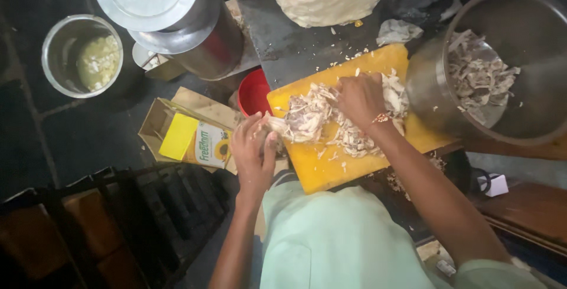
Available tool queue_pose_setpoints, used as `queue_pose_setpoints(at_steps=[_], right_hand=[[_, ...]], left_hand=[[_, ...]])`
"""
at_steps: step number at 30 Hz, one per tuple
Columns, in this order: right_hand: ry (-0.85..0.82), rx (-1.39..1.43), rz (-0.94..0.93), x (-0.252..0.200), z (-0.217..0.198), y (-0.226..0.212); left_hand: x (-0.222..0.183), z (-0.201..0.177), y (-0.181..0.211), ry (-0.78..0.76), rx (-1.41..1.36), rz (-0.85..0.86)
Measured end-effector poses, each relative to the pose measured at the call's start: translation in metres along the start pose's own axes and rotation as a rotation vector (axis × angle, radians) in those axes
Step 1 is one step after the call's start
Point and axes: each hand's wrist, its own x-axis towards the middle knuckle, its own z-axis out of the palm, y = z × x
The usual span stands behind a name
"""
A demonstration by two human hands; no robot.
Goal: The person shreds cooked chicken by hand on a yellow cutting board and places the shredded pieces into a metal pot.
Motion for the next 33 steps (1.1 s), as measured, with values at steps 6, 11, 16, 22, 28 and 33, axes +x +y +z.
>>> queue_pose_setpoints(at_steps=[6,11,16,22,28,33], right_hand=[[0.276,0.314,-0.15,-0.024,-0.033,0.023],[0.116,0.637,-0.019,-0.062,-0.059,0.03],[-0.025,0.655,-0.051,-0.095,-0.07,0.023],[0.134,0.588,-0.129,-0.124,-0.053,0.027],[0.304,0.895,0.057,-0.134,-0.043,0.044],[0.192,0.488,0.03,-0.121,-0.047,0.047]], left_hand=[[-0.006,-0.011,0.013,0.107,-0.056,-0.035],[-0.006,0.003,0.046,0.123,-0.198,0.007],[0.012,0.034,0.088,-0.072,-0.277,0.195],[0.017,0.062,0.106,-0.297,-0.147,0.117],[-0.001,0.085,0.085,-0.228,-0.241,-0.192],[-0.016,0.094,0.049,-0.224,-0.712,-0.466]])
